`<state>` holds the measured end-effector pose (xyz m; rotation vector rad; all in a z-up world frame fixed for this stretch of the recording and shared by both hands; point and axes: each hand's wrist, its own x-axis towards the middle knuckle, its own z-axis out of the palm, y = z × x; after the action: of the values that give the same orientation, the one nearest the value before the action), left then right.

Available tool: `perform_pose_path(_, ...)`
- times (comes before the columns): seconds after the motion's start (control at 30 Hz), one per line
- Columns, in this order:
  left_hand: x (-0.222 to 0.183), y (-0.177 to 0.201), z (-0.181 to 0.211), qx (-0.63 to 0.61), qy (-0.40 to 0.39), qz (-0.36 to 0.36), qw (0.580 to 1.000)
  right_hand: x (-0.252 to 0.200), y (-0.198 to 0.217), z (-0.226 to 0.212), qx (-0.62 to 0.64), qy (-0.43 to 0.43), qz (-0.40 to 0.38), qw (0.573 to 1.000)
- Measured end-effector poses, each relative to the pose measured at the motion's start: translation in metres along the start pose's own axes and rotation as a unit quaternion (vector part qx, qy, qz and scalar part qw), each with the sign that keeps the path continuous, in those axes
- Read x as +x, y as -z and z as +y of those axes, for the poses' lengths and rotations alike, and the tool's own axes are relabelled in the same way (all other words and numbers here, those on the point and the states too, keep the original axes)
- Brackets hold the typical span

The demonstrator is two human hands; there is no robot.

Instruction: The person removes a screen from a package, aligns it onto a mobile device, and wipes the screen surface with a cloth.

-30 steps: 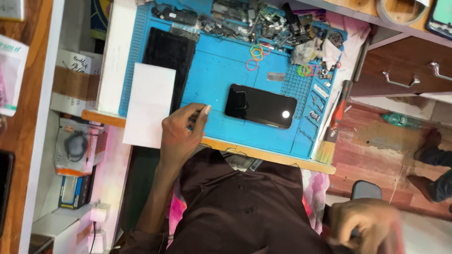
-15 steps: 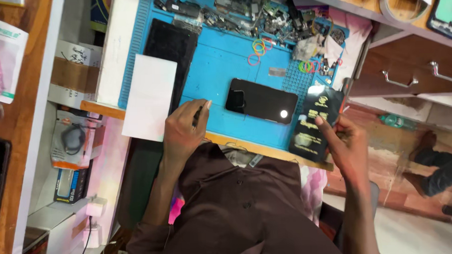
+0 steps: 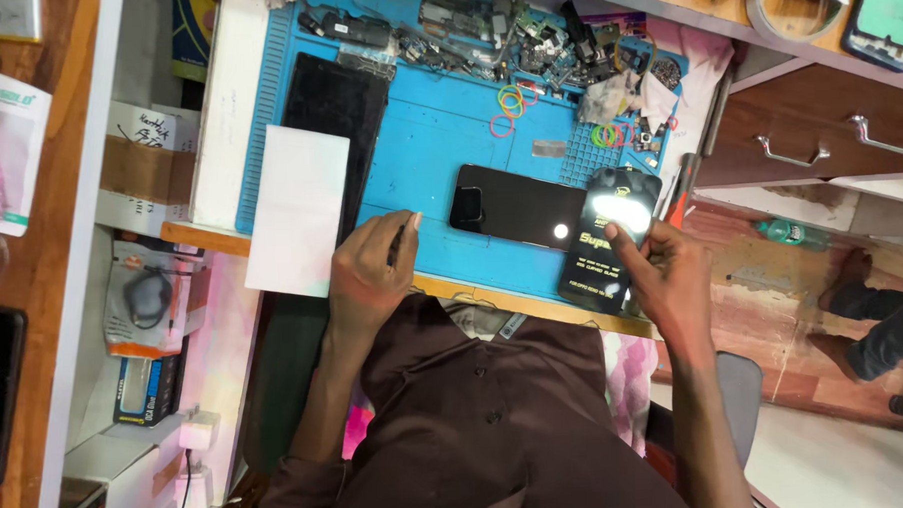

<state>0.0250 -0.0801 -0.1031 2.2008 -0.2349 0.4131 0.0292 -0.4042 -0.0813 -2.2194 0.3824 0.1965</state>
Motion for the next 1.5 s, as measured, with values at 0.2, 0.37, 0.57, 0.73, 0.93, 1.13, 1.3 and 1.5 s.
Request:
perform_pose_path(0.2,0.0,0.0,-0.001,-0.004,0.023,0.004,1.0,0.013,-0.034,-0.024,-0.059,0.082,0.021,0.995)
perform_pose_path(0.37,0.0,0.006,0.005,-0.082,0.111,0.049,0.989,0.03,-0.1,-0.076,-0.011,0.127,-0.012,0.992)
perform_pose_path(0.57,0.003,0.015,0.003,-0.184,0.203,0.041,0.961,0.02,-0.065,-0.118,0.19,-0.015,-0.136,0.972)
perform_pose_path(0.73,0.004,0.013,0.002,-0.182,0.209,0.025,0.961,-0.012,0.026,-0.067,0.327,-0.152,-0.215,0.908)
perform_pose_path(0.93,0.004,0.012,0.001,-0.19,0.211,0.028,0.959,-0.015,0.055,0.021,0.332,-0.177,-0.217,0.901)
perform_pose_path(1.13,0.003,0.012,0.004,-0.174,0.212,0.035,0.961,0.001,0.056,0.049,0.316,-0.115,-0.185,0.923)
perform_pose_path(1.3,0.004,0.015,0.007,-0.173,0.222,0.021,0.959,0.006,0.018,0.025,0.199,-0.061,-0.022,0.978)
perform_pose_path(1.5,0.002,0.012,0.004,-0.182,0.214,0.028,0.959,-0.004,-0.004,-0.003,0.051,-0.011,0.007,0.999)
